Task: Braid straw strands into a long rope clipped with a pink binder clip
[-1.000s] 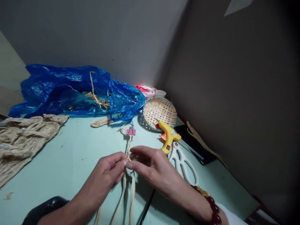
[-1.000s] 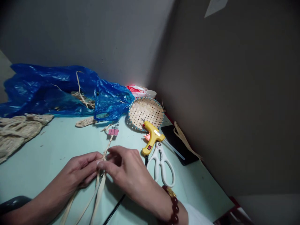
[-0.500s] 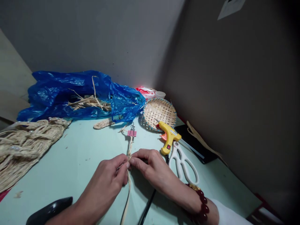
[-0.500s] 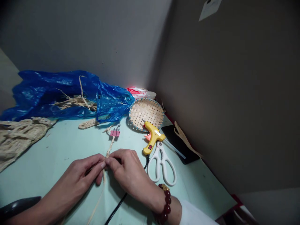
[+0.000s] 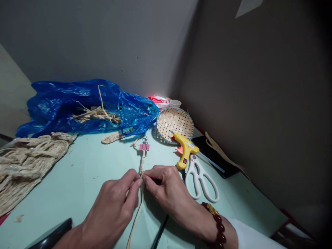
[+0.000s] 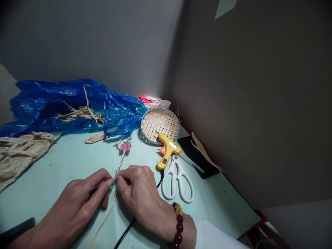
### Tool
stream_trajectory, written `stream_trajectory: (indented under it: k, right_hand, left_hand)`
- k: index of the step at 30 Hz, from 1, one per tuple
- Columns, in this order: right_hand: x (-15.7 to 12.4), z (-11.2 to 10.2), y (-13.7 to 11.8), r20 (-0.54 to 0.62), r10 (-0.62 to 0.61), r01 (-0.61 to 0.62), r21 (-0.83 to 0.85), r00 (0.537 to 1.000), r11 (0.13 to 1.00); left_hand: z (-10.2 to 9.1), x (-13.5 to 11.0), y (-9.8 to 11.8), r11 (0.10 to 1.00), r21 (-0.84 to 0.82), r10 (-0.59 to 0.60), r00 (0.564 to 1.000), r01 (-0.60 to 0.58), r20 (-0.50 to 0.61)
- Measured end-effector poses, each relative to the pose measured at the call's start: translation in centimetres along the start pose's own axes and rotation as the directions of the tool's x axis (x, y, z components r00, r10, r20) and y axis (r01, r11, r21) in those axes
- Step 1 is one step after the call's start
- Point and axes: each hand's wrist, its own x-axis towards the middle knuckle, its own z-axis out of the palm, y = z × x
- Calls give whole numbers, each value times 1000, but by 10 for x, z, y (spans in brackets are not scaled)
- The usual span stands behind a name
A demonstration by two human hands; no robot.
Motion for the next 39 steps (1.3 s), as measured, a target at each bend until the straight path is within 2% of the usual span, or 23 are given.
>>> stream_trajectory:
  k: [2, 3, 6, 9, 11, 13, 15, 17, 19, 21, 22, 23, 24, 25, 27, 30, 32, 33, 35, 39]
  right_hand:
    - [1, 1, 1, 28, 22, -25, 108, 999, 994]
    - [2, 1, 2, 48, 33, -42, 182, 998, 982]
    - [4, 0, 5, 119, 59, -102, 401, 991, 910]
    - [5, -2, 5, 146, 73, -139, 525, 987, 840]
    - [4, -1, 4, 144, 78, -147, 569, 986, 809]
    - [4, 0, 4, 148, 104, -173, 610, 984, 774]
    - [3, 0, 3, 160, 166, -230, 643, 973, 731]
    - [3, 0, 3, 168, 214, -271, 662, 962, 699]
    - [2, -2, 4, 151, 221, -264, 672, 964, 692]
    - [1, -3, 5, 116, 206, -229, 675, 972, 701]
    - [1, -3, 6, 107, 199, -218, 672, 974, 708]
    - [1, -3, 7, 108, 185, -209, 671, 977, 711]
    - [1, -3, 8, 120, 162, -200, 676, 979, 710]
    - [1, -2, 9, 138, 131, -190, 684, 982, 704]
    - [1, -2, 10, 164, 61, -159, 695, 985, 701]
    - [0, -3, 9, 146, 8, -94, 594, 989, 799]
    - [-2, -4, 7, 118, -5, -49, 451, 993, 891]
    - [-3, -5, 6, 112, -13, -31, 376, 994, 926]
    - [-4, -6, 3, 116, -25, -4, 249, 993, 969]
    - [-10, -10, -1, 140, -31, 24, 49, 990, 999]
  left_hand:
    - [6, -1, 1, 991, 50, 130, 987, -126, -90]
    - [8, -1, 1, 976, 93, 210, 968, -199, -137]
    - [14, -2, -1, 874, 280, 461, 860, -397, -218]
    - [16, -4, -3, 699, 528, 640, 751, -482, -162]
    - [18, -7, -2, 575, 659, 695, 714, -485, -81]
    - [22, -10, 0, 508, 721, 719, 693, -471, -54]
    - [25, -15, 2, 501, 723, 730, 681, -475, -58]
    - [26, -19, 4, 552, 656, 730, 678, -515, -83]
    - [21, -21, 5, 681, 498, 674, 726, -537, -138]
    - [11, -18, 4, 861, 235, 501, 834, -451, -231]
    - [5, -15, 4, 935, 67, 354, 902, -348, -247]
    - [1, -10, 3, 976, -107, 165, 963, -190, -211]
    - [-3, -5, 2, 959, -282, -17, 995, -13, -101]
    - [-5, 0, 2, 886, -440, -147, 988, 150, 41]
    - [-4, 9, 0, 664, -660, -232, 936, 351, 264]
    - [1, 16, -3, 374, -794, -227, 877, 479, 423]
    - [4, 16, -4, 270, -803, -240, 845, 532, 479]
    - [4, 15, -4, 252, -797, -248, 833, 548, 494]
    - [5, 15, -4, 274, -786, -267, 829, 555, 492]
    - [4, 14, -4, 419, -742, -281, 852, 523, 442]
